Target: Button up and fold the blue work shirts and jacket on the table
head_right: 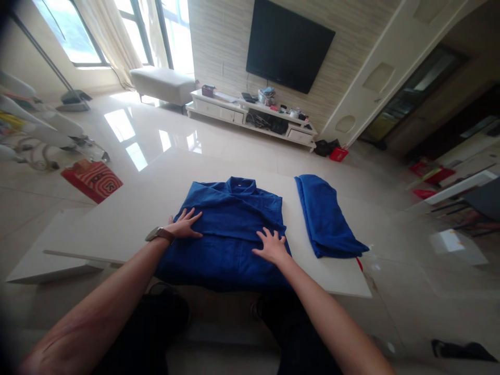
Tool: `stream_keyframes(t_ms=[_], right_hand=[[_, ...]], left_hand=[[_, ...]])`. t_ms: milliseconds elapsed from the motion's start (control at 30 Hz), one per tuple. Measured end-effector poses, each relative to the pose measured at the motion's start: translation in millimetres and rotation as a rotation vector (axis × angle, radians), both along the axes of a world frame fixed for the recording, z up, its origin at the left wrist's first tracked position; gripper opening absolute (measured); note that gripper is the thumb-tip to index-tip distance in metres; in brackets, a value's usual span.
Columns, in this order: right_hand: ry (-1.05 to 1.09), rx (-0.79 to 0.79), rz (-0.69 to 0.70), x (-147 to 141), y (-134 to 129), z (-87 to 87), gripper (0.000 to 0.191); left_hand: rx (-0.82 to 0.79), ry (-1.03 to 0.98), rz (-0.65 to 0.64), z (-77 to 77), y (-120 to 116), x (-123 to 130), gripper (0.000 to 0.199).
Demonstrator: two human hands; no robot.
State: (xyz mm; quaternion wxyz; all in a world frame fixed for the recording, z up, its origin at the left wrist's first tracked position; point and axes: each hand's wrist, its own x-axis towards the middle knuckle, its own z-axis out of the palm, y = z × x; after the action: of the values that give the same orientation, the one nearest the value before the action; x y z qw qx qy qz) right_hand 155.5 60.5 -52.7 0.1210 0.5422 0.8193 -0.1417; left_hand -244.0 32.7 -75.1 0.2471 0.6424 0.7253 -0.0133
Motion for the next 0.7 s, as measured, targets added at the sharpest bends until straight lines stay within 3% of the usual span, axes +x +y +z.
stream_keyframes(t_ms=[100, 233, 333, 467, 567, 700], right_hand=[[-0.021, -0.22, 0.047, 2.3, -25.7, -11.4, 0.117], [-0.019, -0.262, 0.057, 11.6, -32.3, -35.8, 0.126], [-0.019, -0.217, 0.054, 9.9, -6.9, -43.1, 0.124], [-0.04, -0.185, 0.042, -4.0, 46.6, -42.0, 0.123], [-0.043, -0.157, 0.042, -15.9, 86.7, -40.7, 0.121], [-0.028, -0.115, 0.044, -31.7, 125.7, -38.3, 0.115]], left_hand=[[-0.108, 0.016, -0.077, -2.4, -5.3, -1.2, 0.138], [-0.096, -0.032, -0.107, -6.8, -5.2, -5.6, 0.136], [0.029, -0.05, -0.074, -7.2, 2.5, -3.6, 0.118], [0.274, 0.084, 0.113, -4.9, 12.8, 12.1, 0.089], [0.18, 0.078, 0.261, -1.5, 14.6, 15.4, 0.088], [-0.007, 0.029, 0.43, 7.3, 9.1, -10.8, 0.108]])
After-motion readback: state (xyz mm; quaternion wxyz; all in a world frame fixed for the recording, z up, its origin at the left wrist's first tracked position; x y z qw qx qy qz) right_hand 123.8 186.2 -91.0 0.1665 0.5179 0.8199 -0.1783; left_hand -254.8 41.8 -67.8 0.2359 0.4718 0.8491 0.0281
